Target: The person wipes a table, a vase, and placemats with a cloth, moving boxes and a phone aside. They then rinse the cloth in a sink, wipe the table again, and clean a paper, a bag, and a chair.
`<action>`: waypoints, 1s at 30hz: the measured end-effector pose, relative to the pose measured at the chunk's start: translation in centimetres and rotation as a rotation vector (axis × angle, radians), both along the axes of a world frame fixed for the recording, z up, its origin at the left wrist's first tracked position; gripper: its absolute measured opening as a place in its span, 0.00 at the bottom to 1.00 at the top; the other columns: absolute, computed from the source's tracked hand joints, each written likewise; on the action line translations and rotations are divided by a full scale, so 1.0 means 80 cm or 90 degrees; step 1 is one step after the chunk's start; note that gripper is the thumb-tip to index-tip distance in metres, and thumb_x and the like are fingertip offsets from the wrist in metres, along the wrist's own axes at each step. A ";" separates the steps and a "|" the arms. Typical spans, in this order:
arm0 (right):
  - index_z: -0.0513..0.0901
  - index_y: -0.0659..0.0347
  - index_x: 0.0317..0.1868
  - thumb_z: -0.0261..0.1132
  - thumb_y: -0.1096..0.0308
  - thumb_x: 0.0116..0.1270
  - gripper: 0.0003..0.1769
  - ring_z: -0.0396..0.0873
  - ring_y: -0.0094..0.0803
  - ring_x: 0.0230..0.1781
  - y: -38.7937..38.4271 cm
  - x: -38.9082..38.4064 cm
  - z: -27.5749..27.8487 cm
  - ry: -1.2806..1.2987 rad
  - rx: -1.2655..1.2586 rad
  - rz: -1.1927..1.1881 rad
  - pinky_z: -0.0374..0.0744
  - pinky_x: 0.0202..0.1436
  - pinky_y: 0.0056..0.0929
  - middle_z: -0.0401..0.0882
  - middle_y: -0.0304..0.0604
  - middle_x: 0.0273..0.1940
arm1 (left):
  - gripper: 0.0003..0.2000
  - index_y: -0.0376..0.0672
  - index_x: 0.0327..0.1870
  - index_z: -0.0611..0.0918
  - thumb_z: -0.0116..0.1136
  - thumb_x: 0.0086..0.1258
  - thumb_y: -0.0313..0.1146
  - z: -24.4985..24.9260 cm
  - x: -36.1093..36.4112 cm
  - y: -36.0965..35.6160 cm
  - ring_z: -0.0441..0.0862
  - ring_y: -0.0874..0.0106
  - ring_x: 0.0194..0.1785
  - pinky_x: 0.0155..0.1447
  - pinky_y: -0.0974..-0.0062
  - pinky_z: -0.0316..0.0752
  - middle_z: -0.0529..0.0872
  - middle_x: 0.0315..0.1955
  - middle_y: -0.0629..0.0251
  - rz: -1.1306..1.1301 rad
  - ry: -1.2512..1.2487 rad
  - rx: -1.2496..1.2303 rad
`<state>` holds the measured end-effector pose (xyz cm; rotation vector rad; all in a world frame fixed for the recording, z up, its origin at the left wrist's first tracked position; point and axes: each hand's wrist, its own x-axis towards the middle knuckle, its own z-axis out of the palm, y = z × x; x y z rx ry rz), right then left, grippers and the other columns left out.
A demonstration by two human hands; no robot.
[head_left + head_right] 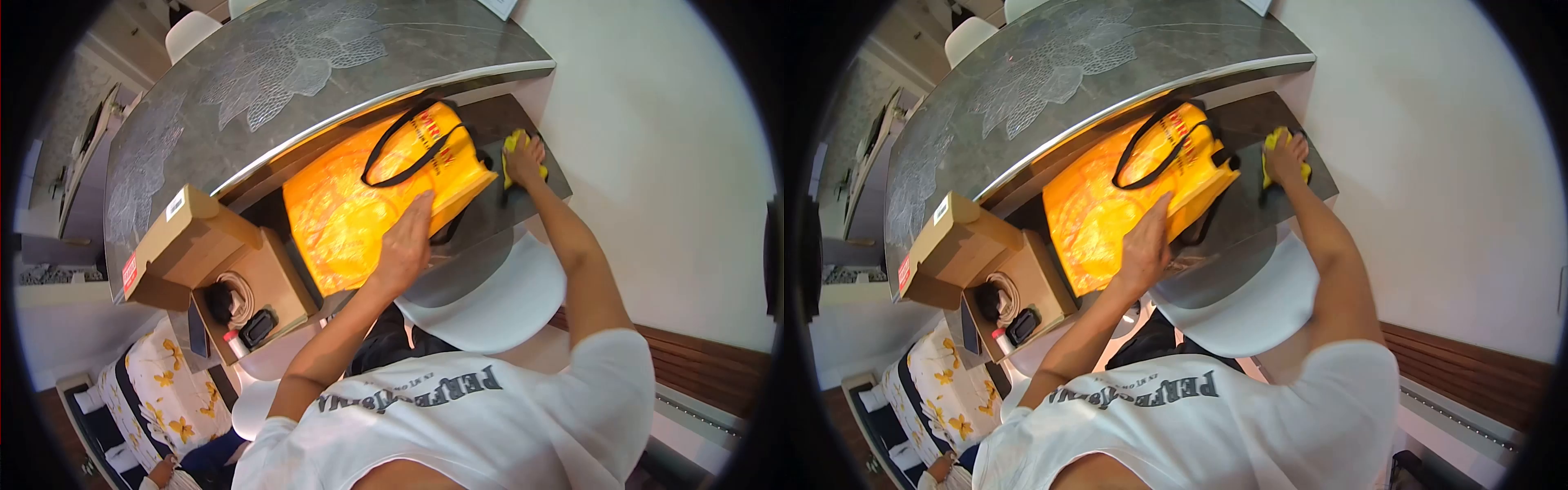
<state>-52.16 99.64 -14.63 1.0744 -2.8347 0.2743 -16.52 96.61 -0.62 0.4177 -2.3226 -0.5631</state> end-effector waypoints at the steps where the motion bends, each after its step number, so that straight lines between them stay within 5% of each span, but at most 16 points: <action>1: 0.47 0.61 0.70 0.57 0.49 0.63 0.43 0.41 0.66 0.69 0.025 0.029 -0.004 -0.015 0.030 0.025 0.44 0.68 0.60 0.41 0.70 0.68 | 0.31 0.28 0.61 0.66 0.49 0.49 0.14 -0.003 -0.010 -0.001 0.75 0.51 0.55 0.59 0.63 0.72 0.75 0.53 0.43 -0.011 0.006 -0.010; 7: 0.55 0.70 0.67 0.50 0.62 0.66 0.32 0.57 0.71 0.63 0.084 0.236 -0.015 0.023 0.465 0.346 0.56 0.63 0.64 0.51 0.77 0.64 | 0.26 0.30 0.57 0.68 0.49 0.52 0.19 -0.015 -0.097 -0.006 0.79 0.53 0.47 0.49 0.64 0.76 0.79 0.45 0.44 -0.021 0.043 -0.059; 9: 0.60 0.72 0.64 0.50 0.62 0.65 0.30 0.58 0.67 0.64 0.087 0.300 0.029 -0.258 0.323 0.451 0.57 0.63 0.64 0.52 0.74 0.64 | 0.25 0.29 0.57 0.67 0.48 0.55 0.21 -0.021 -0.124 -0.003 0.79 0.52 0.48 0.48 0.64 0.77 0.79 0.45 0.43 -0.030 0.014 -0.070; 11: 0.65 0.68 0.62 0.52 0.59 0.65 0.29 0.58 0.64 0.64 0.080 0.360 -0.012 -0.024 0.366 0.675 0.57 0.62 0.64 0.57 0.70 0.64 | 0.24 0.28 0.57 0.67 0.48 0.56 0.22 -0.024 -0.146 -0.001 0.79 0.52 0.48 0.48 0.64 0.77 0.79 0.45 0.42 -0.019 -0.016 -0.060; 13: 0.71 0.65 0.59 0.53 0.59 0.64 0.26 0.64 0.62 0.61 0.081 0.413 0.037 -0.520 -0.074 0.710 0.60 0.59 0.66 0.66 0.66 0.60 | 0.24 0.28 0.58 0.66 0.48 0.57 0.23 -0.032 -0.161 0.000 0.78 0.50 0.49 0.48 0.61 0.76 0.78 0.46 0.42 -0.052 -0.143 0.020; 14: 0.71 0.65 0.59 0.53 0.59 0.64 0.26 0.64 0.62 0.61 0.078 0.429 0.043 -0.526 -0.071 0.725 0.60 0.59 0.66 0.66 0.66 0.60 | 0.24 0.28 0.58 0.66 0.48 0.57 0.23 -0.035 -0.161 0.007 0.78 0.50 0.49 0.48 0.61 0.76 0.78 0.46 0.42 -0.036 -0.148 0.022; 16: 0.67 0.74 0.57 0.50 0.62 0.66 0.25 0.73 0.40 0.56 0.060 0.453 0.058 -0.302 0.007 0.893 0.69 0.59 0.40 0.75 0.60 0.50 | 0.24 0.29 0.59 0.65 0.51 0.61 0.28 -0.040 -0.155 0.020 0.77 0.47 0.50 0.50 0.60 0.75 0.78 0.47 0.44 0.055 -0.163 -0.089; 17: 0.67 0.74 0.57 0.50 0.62 0.66 0.25 0.73 0.40 0.56 0.048 0.475 0.066 -0.304 0.009 0.908 0.69 0.59 0.40 0.75 0.60 0.50 | 0.24 0.29 0.59 0.65 0.51 0.61 0.28 -0.031 -0.139 0.027 0.77 0.47 0.50 0.50 0.60 0.75 0.78 0.47 0.44 0.070 -0.166 -0.087; 19: 0.67 0.79 0.55 0.53 0.67 0.62 0.25 0.74 0.50 0.53 0.027 0.515 0.081 0.112 0.310 0.692 0.73 0.56 0.45 0.73 0.69 0.49 | 0.27 0.31 0.62 0.64 0.55 0.63 0.34 -0.010 -0.100 0.039 0.75 0.45 0.53 0.54 0.60 0.73 0.77 0.50 0.45 0.034 -0.002 -0.071; 22: 0.69 0.78 0.55 0.54 0.67 0.60 0.26 0.77 0.64 0.46 0.013 0.517 0.080 0.230 0.232 0.745 0.78 0.47 0.50 0.70 0.79 0.48 | 0.23 0.41 0.58 0.71 0.60 0.60 0.31 0.034 -0.009 0.035 0.74 0.52 0.56 0.58 0.62 0.71 0.77 0.52 0.52 0.062 0.132 0.070; 23: 0.69 0.78 0.55 0.54 0.67 0.60 0.26 0.77 0.64 0.46 -0.006 0.511 0.043 0.234 0.223 0.750 0.78 0.47 0.50 0.70 0.79 0.48 | 0.22 0.42 0.56 0.73 0.61 0.58 0.29 0.052 0.028 0.021 0.75 0.54 0.55 0.57 0.62 0.72 0.78 0.51 0.53 0.133 0.162 0.001; 24: 0.69 0.77 0.56 0.53 0.67 0.60 0.26 0.76 0.69 0.44 -0.030 0.507 -0.026 0.137 0.041 0.773 0.79 0.43 0.51 0.67 0.84 0.47 | 0.22 0.43 0.54 0.75 0.62 0.56 0.27 0.069 0.070 0.002 0.76 0.55 0.54 0.56 0.63 0.72 0.79 0.50 0.55 0.201 0.193 -0.068; 25: 0.69 0.77 0.57 0.52 0.67 0.60 0.27 0.76 0.74 0.41 -0.047 0.508 -0.059 0.038 -0.139 0.783 0.80 0.40 0.53 0.65 0.89 0.47 | 0.22 0.42 0.53 0.76 0.59 0.53 0.22 0.084 0.114 -0.033 0.77 0.56 0.50 0.56 0.63 0.70 0.80 0.48 0.56 0.307 0.177 -0.211; 26: 0.71 0.75 0.56 0.51 0.69 0.60 0.25 0.76 0.71 0.42 -0.026 0.516 0.040 0.155 0.116 0.683 0.80 0.42 0.51 0.68 0.85 0.45 | 0.22 0.40 0.52 0.76 0.56 0.51 0.19 0.110 0.160 -0.058 0.77 0.56 0.49 0.58 0.60 0.66 0.81 0.46 0.56 0.370 0.164 -0.291; 29: 0.67 0.74 0.60 0.51 0.67 0.63 0.27 0.70 0.78 0.47 -0.053 0.523 0.034 0.093 0.198 0.657 0.80 0.31 0.55 0.63 0.84 0.53 | 0.38 0.46 0.66 0.62 0.60 0.48 0.25 0.160 0.304 -0.149 0.63 0.55 0.64 0.67 0.58 0.57 0.65 0.63 0.54 0.600 -0.127 -0.373; 30: 0.70 0.73 0.58 0.53 0.67 0.62 0.25 0.70 0.76 0.49 -0.056 0.525 0.035 0.089 0.153 0.633 0.79 0.37 0.61 0.68 0.82 0.49 | 0.41 0.53 0.68 0.60 0.65 0.48 0.32 0.153 0.350 -0.184 0.61 0.56 0.67 0.68 0.44 0.49 0.64 0.65 0.57 0.690 -0.273 -0.259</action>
